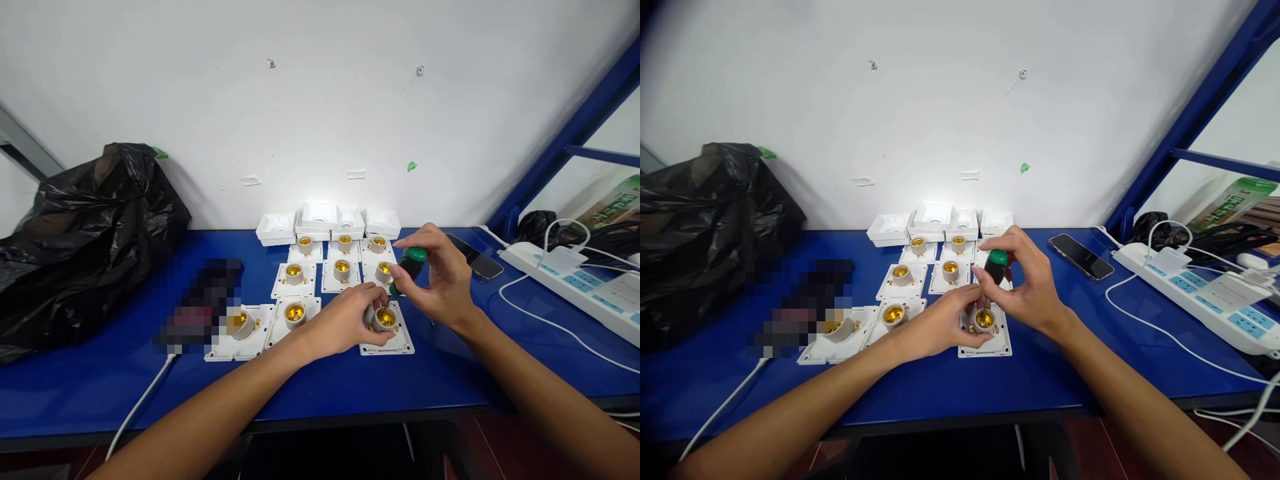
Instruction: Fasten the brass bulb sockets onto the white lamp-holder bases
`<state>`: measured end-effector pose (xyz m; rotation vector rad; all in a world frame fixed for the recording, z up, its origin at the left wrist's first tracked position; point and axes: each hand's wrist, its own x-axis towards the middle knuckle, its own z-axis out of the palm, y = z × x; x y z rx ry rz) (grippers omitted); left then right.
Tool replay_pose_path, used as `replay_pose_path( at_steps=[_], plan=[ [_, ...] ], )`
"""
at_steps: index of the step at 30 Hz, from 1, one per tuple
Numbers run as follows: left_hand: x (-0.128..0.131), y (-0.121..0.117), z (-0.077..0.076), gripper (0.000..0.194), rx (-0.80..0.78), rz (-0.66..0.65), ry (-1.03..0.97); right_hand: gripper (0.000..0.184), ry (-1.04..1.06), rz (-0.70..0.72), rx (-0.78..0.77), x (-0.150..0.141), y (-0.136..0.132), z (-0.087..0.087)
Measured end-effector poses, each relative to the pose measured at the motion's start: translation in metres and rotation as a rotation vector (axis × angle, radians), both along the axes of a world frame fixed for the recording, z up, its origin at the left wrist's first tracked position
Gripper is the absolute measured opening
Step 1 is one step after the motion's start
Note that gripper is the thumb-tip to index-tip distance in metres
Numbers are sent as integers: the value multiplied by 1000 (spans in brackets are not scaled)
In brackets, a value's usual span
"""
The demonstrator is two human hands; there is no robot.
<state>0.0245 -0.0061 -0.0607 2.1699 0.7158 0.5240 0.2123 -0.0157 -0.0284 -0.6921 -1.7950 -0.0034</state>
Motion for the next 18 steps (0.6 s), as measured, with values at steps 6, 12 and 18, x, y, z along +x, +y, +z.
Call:
replay_pose_path(
  at_steps=[6,12,18],
  plan=[
    [0,0,0,33,3,-1,7,53,67,29,-44,-2,-2,-5],
    [0,-1,1,33,8,-5,8,39,5,35,-57,-1,-3,-2],
    [0,-1,1,33,9,-7,12,47,47,-8,-1,-1,-1,-3]
  ],
)
